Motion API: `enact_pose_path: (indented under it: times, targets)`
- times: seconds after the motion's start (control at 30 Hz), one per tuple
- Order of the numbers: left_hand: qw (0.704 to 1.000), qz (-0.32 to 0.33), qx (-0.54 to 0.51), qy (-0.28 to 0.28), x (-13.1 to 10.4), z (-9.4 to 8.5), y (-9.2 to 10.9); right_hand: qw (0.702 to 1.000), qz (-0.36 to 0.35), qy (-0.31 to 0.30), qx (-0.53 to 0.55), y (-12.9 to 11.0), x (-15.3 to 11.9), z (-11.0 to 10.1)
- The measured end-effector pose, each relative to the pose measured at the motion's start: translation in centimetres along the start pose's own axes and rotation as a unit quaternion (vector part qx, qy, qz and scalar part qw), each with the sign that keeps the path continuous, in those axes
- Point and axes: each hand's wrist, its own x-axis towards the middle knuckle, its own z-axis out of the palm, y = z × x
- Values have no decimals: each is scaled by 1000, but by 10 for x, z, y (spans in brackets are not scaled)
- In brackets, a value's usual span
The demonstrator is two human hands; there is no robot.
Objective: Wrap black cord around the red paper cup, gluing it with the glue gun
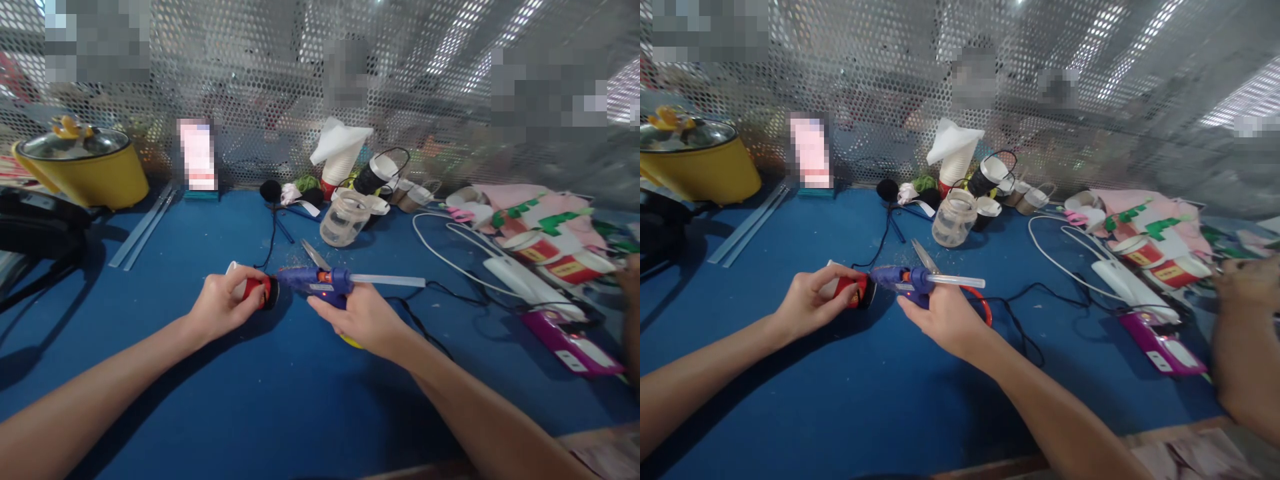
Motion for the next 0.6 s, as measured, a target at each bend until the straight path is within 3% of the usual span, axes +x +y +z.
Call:
enact_pose_path:
  times: [0.33,0.6]
  targets:
    - [1000,2,15,-13,-1,0,-2,999,-3,-6,35,0,3,1]
    - [999,-32,-2,-13,0,0,-2,998,-49,32,-17,1,-2,0]
